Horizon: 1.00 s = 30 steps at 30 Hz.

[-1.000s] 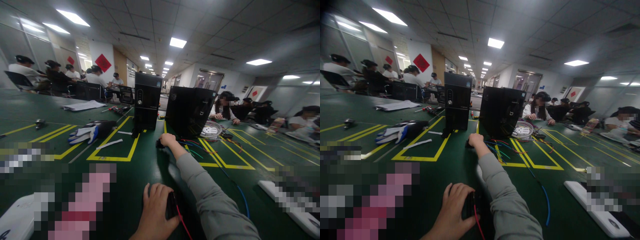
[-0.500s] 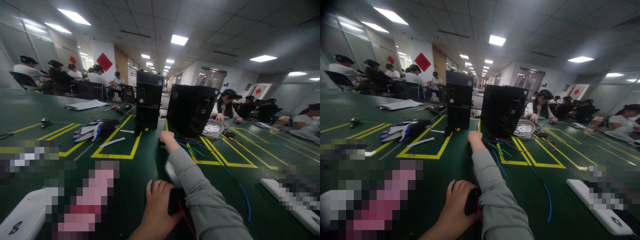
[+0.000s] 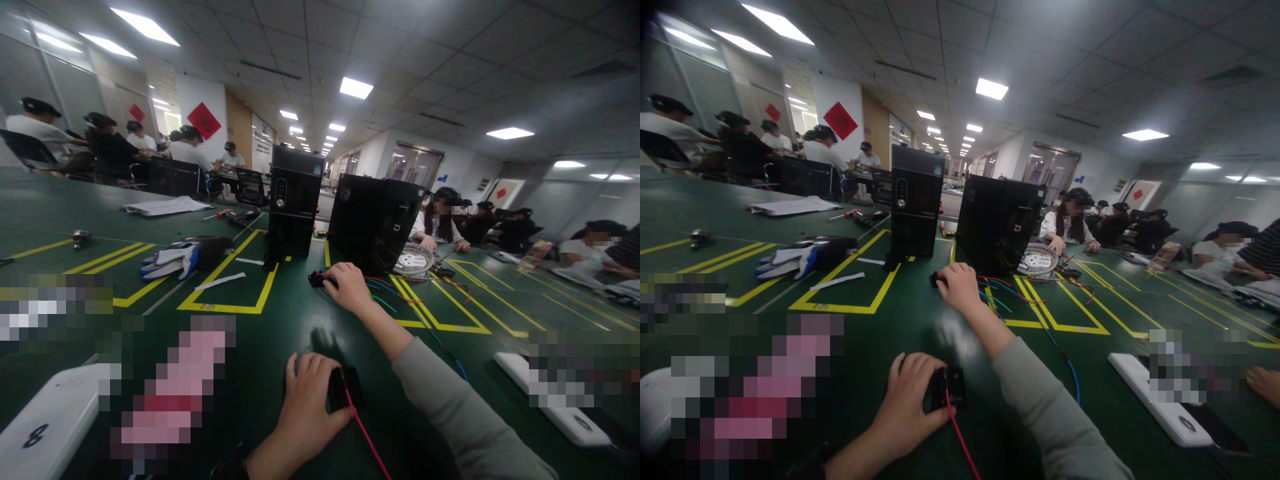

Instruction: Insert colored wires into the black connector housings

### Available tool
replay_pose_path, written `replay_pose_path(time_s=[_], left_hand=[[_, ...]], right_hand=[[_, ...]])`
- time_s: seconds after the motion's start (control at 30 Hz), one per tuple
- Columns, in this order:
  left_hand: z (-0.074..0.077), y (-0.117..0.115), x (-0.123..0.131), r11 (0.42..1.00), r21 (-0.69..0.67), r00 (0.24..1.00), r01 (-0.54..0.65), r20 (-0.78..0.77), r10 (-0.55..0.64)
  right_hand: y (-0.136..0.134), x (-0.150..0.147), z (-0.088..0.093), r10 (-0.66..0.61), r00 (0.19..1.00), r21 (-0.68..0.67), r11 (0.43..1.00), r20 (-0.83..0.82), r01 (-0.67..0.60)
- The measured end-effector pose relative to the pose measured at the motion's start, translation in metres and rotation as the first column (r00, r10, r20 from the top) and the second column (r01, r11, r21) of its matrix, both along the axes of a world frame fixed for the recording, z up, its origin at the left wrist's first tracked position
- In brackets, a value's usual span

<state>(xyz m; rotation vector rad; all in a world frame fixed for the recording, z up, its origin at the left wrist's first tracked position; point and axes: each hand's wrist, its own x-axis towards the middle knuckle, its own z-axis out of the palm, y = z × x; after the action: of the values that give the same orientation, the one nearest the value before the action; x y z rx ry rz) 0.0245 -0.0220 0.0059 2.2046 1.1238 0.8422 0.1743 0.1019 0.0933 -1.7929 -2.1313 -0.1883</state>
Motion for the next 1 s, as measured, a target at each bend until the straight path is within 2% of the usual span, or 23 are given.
replay_pose_path(time_s=[0.13, 0.27, 0.37, 0.5, 0.57, 0.67, 0.73, 0.83, 0.93, 1.0], left_hand=[[0.0, 0.0, 0.0, 1.0, 0.017, 1.0, 0.002, -0.016, -0.002], [0.0, -0.001, 0.0, 1.0, 0.025, 1.0, 0.008, -0.027, -0.007], [-0.001, -0.001, 0.0, 0.999, 0.036, 0.999, 0.006, -0.034, -0.005], [-0.002, -0.001, 0.0, 0.998, 0.054, 0.999, -0.01, -0.034, 0.012], [-0.003, -0.001, 0.001, 0.998, 0.055, 0.999, -0.022, -0.038, 0.024], [-0.003, 0.0, 0.002, 0.997, 0.06, 0.998, -0.041, -0.043, 0.044], [-0.002, 0.0, 0.002, 0.996, 0.069, 0.997, -0.053, -0.046, 0.056], [-0.002, -0.001, 0.002, 0.995, 0.081, 0.997, -0.058, -0.043, 0.061], [-0.003, -0.001, 0.002, 0.996, 0.075, 0.998, -0.044, -0.035, 0.046], [-0.004, -0.002, 0.002, 0.996, 0.074, 0.999, -0.039, -0.03, 0.041]], right_hand=[[-0.07, 0.021, -0.016, 0.039, 0.992, 0.052, 0.998, -0.123, -0.033], [-0.131, 0.036, -0.041, 0.073, 0.969, -0.012, 0.997, -0.235, -0.078], [-0.157, 0.037, -0.052, 0.081, 0.934, -0.12, 0.984, -0.348, -0.13], [-0.174, 0.027, -0.05, 0.026, 0.83, -0.284, 0.934, -0.557, -0.219], [-0.181, 0.021, -0.048, 0.018, 0.806, -0.329, 0.907, -0.592, -0.262], [-0.188, 0.016, -0.049, 0.047, 0.811, -0.354, 0.884, -0.584, -0.306], [-0.189, 0.015, -0.052, 0.046, 0.821, -0.352, 0.888, -0.57, -0.295], [-0.187, 0.018, -0.055, 0.015, 0.84, -0.3, 0.93, -0.543, -0.21], [-0.184, 0.022, -0.052, -0.034, 0.859, -0.225, 0.97, -0.511, -0.096], [-0.184, 0.022, -0.05, -0.04, 0.85, -0.208, 0.975, -0.525, -0.083]])
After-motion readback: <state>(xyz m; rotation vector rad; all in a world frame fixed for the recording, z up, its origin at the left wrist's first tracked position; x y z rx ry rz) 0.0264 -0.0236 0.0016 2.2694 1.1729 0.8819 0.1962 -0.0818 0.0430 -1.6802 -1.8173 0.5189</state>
